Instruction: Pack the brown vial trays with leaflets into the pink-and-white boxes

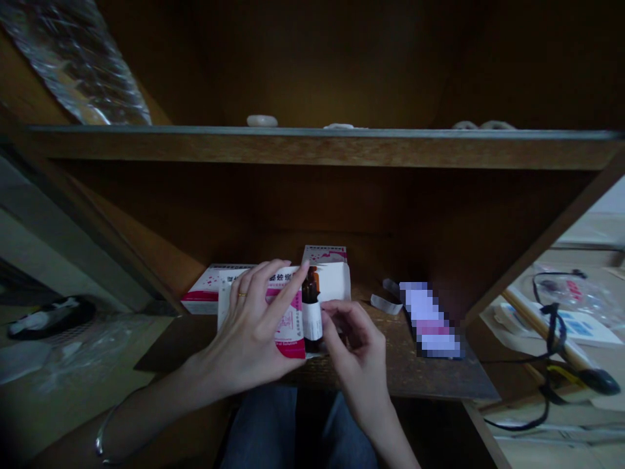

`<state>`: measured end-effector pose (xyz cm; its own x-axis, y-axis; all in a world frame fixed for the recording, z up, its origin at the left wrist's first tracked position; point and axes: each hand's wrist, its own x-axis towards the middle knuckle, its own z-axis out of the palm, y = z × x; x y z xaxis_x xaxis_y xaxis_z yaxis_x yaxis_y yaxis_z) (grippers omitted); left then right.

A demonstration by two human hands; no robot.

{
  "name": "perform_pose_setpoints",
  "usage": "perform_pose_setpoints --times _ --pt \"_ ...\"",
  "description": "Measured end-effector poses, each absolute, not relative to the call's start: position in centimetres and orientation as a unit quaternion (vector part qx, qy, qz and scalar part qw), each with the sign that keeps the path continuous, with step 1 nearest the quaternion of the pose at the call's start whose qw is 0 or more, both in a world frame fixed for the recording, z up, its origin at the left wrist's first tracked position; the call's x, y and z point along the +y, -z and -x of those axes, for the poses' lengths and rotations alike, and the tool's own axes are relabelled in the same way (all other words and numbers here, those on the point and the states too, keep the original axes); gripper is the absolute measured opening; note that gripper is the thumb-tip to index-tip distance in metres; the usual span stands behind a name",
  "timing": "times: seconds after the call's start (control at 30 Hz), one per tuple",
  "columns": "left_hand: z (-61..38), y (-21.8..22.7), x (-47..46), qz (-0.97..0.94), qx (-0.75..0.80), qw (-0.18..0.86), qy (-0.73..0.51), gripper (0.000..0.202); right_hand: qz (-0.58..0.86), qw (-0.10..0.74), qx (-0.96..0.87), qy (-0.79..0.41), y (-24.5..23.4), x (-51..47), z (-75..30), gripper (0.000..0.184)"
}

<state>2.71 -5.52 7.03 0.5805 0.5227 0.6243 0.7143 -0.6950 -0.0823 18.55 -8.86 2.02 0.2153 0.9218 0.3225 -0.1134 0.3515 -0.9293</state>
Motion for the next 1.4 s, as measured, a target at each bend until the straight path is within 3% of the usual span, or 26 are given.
perform_pose_setpoints --times 0.3,0.47,0.7,1.13,1.4 --pt "-2.6 -6.9 -5.7 0.878 -0.352 0.121 0.301 0.095 0.440 0.664 -0.511 -0.324 -2.7 -9.8 -18.2 0.020" --pt "-2.6 -6.9 -5.7 0.875 -0.344 0.145 0.309 0.087 0.450 0.676 -0.520 -0.266 -2.3 -10.0 -18.0 0.039" --pt "-2.6 -7.0 -5.8 0.873 -0.335 0.174 0.309 0.078 0.478 0.671 -0.517 -0.230 -2.8 -10.4 -17.9 0.024" --pt "-2.4 -7.1 -6.2 0.880 -0.325 0.197 0.286 0.091 0.471 0.654 -0.444 -0.391 -4.0 -10.4 -18.8 0.033" --pt "-2.3 -7.3 -6.6 0.912 -0.298 0.198 0.200 0.090 0.476 0.467 -0.602 -0.439 -5.5 -8.3 -21.7 0.032"
